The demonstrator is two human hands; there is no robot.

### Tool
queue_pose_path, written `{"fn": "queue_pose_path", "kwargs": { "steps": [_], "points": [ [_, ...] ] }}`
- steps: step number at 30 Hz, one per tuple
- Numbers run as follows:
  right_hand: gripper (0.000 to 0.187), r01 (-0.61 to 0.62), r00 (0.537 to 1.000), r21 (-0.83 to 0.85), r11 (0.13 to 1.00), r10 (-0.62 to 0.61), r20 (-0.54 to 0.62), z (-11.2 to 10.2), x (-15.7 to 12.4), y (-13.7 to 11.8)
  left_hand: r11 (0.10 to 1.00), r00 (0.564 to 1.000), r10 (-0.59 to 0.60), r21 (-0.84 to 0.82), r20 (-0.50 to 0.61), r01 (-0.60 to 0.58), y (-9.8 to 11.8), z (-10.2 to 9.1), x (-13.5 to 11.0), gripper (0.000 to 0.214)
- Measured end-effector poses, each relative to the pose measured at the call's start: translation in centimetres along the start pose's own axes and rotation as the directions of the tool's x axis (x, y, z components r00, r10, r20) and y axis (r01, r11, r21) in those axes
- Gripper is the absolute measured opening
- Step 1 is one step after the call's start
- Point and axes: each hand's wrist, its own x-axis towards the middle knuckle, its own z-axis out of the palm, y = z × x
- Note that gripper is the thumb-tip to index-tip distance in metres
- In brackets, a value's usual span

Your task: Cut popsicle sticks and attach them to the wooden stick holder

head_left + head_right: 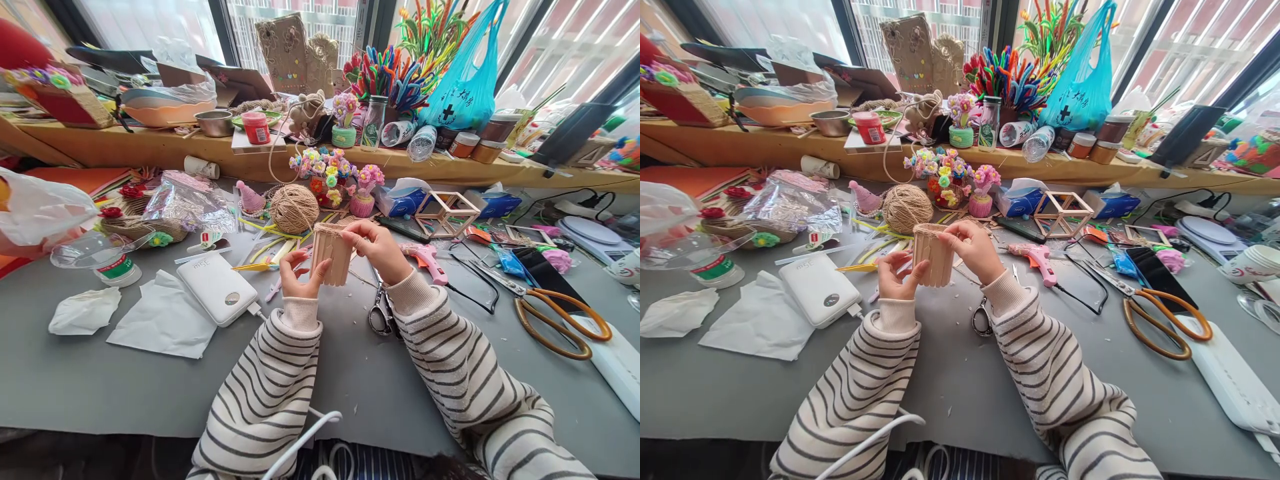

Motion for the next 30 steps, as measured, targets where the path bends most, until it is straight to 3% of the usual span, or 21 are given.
{"fn": "queue_pose_path", "kwargs": {
  "steps": [3,6,14,18,23,27,30],
  "points": [
    [0.021,-0.017,1.0,0.02,1.0,0.017,-0.011,-0.2,-0.1,-0.4,0.979,0.98,-0.121,-0.143,0.159,0.144,0.3,0.3,-0.1,0.057],
    [0.021,-0.02,0.999,0.02,1.0,0.02,-0.039,-0.2,-0.3,-0.7,0.96,0.942,-0.201,-0.14,0.269,0.244,0.6,0.4,-0.3,0.061],
    [0.018,0.09,0.994,-0.069,0.994,-0.094,-0.061,0.1,-0.4,-0.3,0.974,0.926,-0.222,0.039,0.305,0.221,0.7,0.1,-0.4,0.059],
    [0.027,0.159,0.98,-0.143,0.977,-0.174,-0.097,0.3,-0.8,-0.9,0.963,0.927,-0.244,-0.041,0.284,0.266,0.4,0.2,-0.3,0.062],
    [0.02,0.223,0.968,-0.354,0.908,-0.249,-0.029,1.3,-1.5,-1.6,0.961,0.95,-0.246,-0.077,0.194,0.265,-0.2,0.4,-0.3,0.066],
    [0.019,0.169,0.982,-0.446,0.879,-0.188,0.001,2.3,-1.8,-1.4,0.984,0.982,-0.181,-0.001,0.051,0.181,-0.2,0.3,-0.5,0.067],
    [0.015,0.07,0.997,-0.417,0.906,-0.073,0.008,2.4,-1.8,-1.3,0.987,0.988,-0.154,0.056,0.011,0.153,0.1,0.3,-0.7,0.07]
  ]
}}
